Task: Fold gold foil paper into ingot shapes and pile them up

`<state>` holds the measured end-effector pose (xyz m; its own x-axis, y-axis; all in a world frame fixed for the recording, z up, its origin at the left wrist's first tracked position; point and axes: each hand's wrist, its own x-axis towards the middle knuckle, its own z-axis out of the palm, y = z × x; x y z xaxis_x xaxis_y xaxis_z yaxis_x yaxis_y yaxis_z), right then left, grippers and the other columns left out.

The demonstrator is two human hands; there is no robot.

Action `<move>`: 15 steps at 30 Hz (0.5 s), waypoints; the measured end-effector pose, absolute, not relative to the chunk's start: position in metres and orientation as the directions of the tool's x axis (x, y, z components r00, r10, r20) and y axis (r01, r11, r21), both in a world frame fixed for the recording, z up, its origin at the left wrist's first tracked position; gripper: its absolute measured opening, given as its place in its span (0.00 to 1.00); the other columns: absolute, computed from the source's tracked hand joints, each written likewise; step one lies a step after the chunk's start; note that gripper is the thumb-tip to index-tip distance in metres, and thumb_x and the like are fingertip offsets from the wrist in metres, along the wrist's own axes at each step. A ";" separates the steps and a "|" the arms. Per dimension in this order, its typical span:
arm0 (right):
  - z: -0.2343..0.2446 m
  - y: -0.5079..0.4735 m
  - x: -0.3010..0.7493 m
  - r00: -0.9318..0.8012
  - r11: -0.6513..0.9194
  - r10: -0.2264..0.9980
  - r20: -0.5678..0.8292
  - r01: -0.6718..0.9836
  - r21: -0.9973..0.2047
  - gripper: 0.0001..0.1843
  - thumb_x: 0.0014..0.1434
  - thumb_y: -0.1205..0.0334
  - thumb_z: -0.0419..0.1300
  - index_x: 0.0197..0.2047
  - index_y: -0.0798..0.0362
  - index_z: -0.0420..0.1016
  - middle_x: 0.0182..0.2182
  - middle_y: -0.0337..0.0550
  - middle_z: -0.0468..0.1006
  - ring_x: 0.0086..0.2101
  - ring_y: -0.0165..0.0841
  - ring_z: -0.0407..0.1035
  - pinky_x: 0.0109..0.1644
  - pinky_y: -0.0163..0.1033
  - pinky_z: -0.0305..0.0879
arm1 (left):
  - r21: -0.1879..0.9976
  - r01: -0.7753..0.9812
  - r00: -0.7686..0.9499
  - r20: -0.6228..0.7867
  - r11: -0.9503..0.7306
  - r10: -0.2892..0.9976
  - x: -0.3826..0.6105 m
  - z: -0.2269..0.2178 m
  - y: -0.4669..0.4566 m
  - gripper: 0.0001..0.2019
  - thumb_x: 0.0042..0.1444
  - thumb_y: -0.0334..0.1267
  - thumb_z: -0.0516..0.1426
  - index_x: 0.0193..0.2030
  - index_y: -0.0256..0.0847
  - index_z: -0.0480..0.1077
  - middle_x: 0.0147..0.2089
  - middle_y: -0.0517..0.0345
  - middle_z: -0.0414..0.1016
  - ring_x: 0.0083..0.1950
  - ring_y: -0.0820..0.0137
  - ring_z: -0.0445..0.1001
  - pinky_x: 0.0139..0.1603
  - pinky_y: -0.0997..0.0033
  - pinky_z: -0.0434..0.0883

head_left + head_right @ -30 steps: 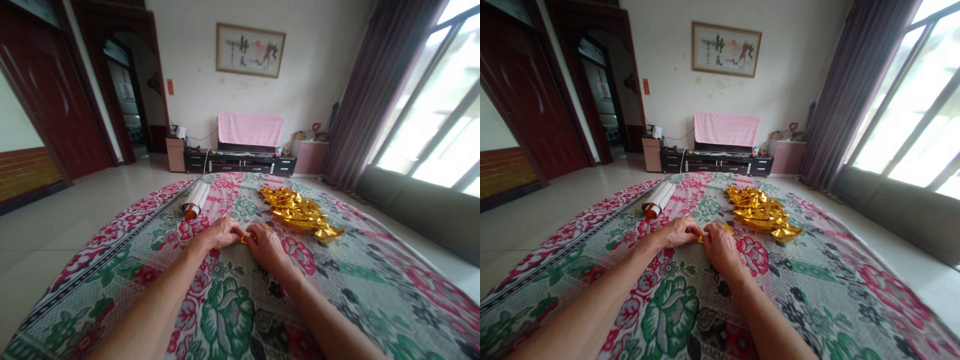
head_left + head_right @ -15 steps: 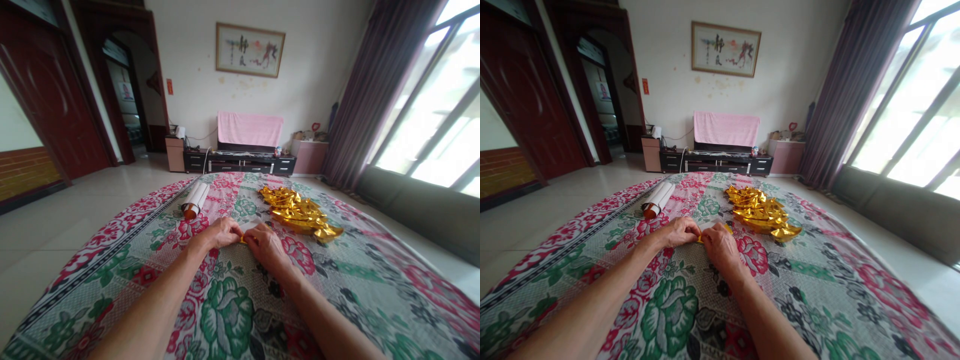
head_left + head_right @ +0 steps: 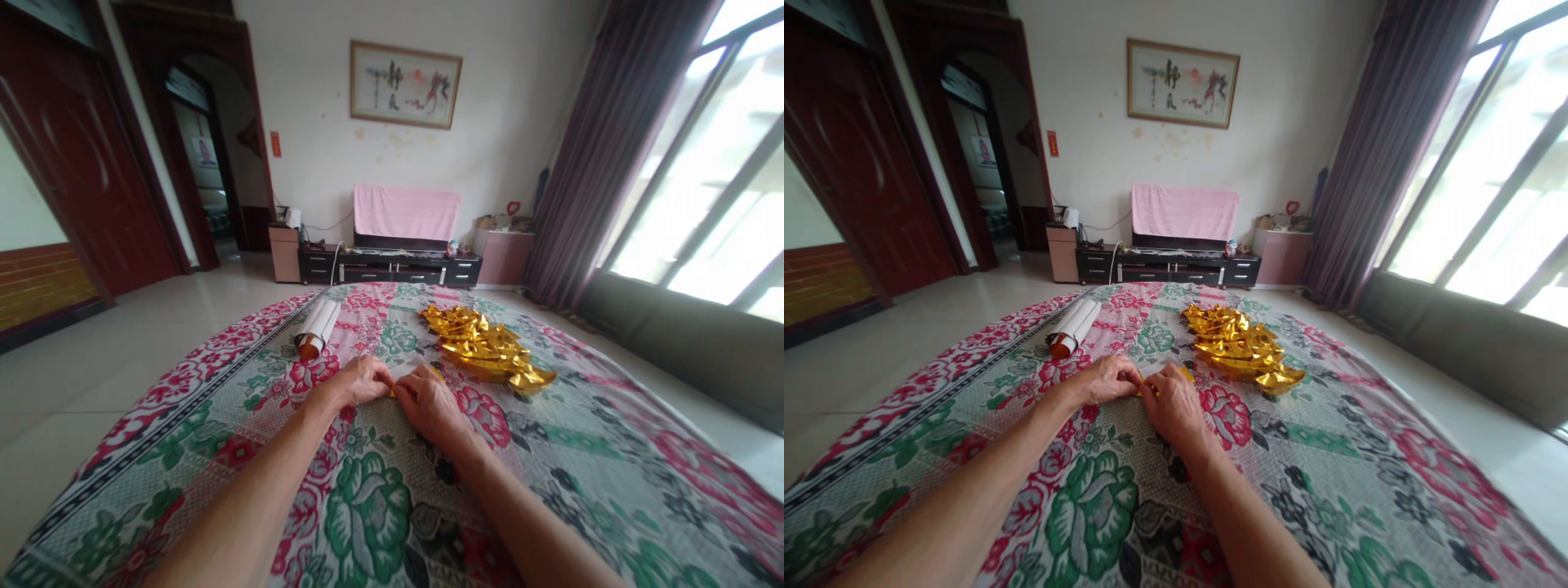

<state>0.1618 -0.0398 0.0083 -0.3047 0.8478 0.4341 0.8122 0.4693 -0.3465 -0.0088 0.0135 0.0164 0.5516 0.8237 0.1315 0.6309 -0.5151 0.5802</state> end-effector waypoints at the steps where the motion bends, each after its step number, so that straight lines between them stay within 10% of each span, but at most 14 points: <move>1: 0.007 -0.039 0.161 -0.294 0.465 0.849 0.439 0.811 -0.356 0.11 0.59 0.60 0.52 0.32 0.52 0.74 0.29 0.41 0.68 0.33 0.28 0.64 0.36 0.30 0.57 | 0.583 0.630 0.550 0.133 -0.514 0.824 -0.008 0.017 0.013 0.12 0.43 0.36 0.54 0.33 0.38 0.76 0.33 0.56 0.75 0.35 0.71 0.70 0.35 0.78 0.66; 15: 0.003 -0.031 0.177 -0.316 0.471 0.852 0.418 0.812 -0.346 0.10 0.57 0.59 0.54 0.37 0.41 0.77 0.34 0.40 0.70 0.37 0.30 0.64 0.40 0.32 0.56 | 0.613 0.633 0.527 0.107 -0.473 0.843 -0.008 0.017 0.011 0.11 0.44 0.37 0.54 0.32 0.36 0.75 0.32 0.57 0.75 0.31 0.74 0.69 0.29 0.79 0.63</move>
<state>0.1766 -0.0308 0.0032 -0.3162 0.8518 0.4177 0.8118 0.4708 -0.3456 -0.0076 0.0114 0.0167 0.5266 0.8433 0.1071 0.6329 -0.4731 0.6129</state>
